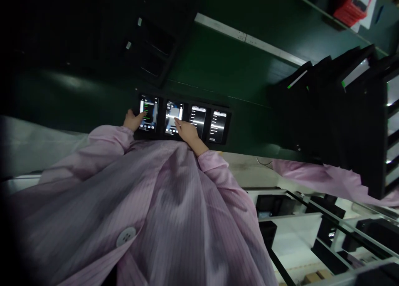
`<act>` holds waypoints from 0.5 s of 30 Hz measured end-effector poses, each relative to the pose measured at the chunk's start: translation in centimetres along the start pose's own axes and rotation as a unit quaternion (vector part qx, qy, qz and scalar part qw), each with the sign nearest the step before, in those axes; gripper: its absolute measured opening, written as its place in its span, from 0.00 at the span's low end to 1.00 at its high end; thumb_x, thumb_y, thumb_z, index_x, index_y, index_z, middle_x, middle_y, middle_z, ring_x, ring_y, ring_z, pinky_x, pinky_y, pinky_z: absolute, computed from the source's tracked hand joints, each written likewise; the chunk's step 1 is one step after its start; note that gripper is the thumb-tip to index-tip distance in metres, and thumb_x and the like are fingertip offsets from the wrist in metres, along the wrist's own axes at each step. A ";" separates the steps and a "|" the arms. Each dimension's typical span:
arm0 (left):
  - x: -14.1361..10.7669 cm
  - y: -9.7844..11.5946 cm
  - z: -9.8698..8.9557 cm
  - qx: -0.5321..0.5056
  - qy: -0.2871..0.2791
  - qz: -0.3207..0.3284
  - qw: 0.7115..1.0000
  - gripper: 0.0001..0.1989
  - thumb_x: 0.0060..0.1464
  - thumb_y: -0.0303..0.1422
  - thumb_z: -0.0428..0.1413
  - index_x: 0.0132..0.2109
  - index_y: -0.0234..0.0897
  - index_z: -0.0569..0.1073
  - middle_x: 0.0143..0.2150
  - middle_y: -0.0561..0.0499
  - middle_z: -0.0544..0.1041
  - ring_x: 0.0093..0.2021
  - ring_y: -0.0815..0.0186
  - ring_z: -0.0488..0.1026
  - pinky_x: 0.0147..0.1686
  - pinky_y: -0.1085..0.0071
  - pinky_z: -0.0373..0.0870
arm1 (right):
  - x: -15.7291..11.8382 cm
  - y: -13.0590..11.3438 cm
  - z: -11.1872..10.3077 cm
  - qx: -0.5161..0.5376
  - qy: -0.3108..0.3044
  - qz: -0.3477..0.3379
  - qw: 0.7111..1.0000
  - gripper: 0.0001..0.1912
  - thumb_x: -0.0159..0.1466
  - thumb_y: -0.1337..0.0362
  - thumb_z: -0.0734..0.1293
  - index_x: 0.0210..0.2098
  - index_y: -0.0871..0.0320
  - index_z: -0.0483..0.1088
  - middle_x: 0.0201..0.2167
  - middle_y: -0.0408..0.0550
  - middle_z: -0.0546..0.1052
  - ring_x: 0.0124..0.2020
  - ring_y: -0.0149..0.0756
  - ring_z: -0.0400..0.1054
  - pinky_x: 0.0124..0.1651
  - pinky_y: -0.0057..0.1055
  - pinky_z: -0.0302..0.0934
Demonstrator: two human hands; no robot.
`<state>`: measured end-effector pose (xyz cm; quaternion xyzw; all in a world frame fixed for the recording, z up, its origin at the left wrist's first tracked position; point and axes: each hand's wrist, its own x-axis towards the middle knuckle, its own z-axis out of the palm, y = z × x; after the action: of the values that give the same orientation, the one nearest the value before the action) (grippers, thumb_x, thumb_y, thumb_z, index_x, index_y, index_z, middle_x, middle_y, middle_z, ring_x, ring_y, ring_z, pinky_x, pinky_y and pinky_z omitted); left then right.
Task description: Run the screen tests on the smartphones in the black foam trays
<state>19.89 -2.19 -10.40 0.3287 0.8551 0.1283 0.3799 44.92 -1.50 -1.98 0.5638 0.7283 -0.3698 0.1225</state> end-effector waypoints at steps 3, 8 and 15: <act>-0.2 0.3 -0.2 -0.004 -0.001 -0.033 0.999 0.36 0.56 0.40 0.62 0.68 0.30 0.68 0.67 0.27 0.72 0.75 0.40 0.65 0.74 0.48 0.62 | -0.1 -0.2 -0.1 0.002 -0.013 0.003 1.000 0.26 0.83 0.57 0.53 0.76 0.49 0.65 0.64 0.49 0.81 0.63 0.44 0.77 0.63 0.36 0.70; -0.3 0.5 -0.3 -0.021 -0.004 -0.031 0.999 0.33 0.56 0.39 0.62 0.66 0.32 0.70 0.66 0.29 0.74 0.73 0.42 0.68 0.74 0.48 0.64 | 0.8 -1.1 -0.3 -0.017 -0.024 -0.012 0.999 0.27 0.83 0.54 0.52 0.77 0.46 0.63 0.62 0.49 0.83 0.60 0.46 0.78 0.59 0.36 0.70; 0.2 0.0 0.1 -0.026 0.002 -0.026 0.999 0.32 0.56 0.40 0.62 0.65 0.34 0.71 0.64 0.32 0.75 0.72 0.43 0.69 0.74 0.49 0.63 | 2.0 -1.9 -0.1 -0.046 -0.048 -0.029 0.997 0.28 0.83 0.53 0.51 0.78 0.44 0.61 0.63 0.49 0.82 0.60 0.48 0.78 0.58 0.36 0.70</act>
<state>19.86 -2.07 -10.53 0.2964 0.8606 0.1415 0.3893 42.57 -0.13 -2.36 0.5178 0.7542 -0.3654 0.1722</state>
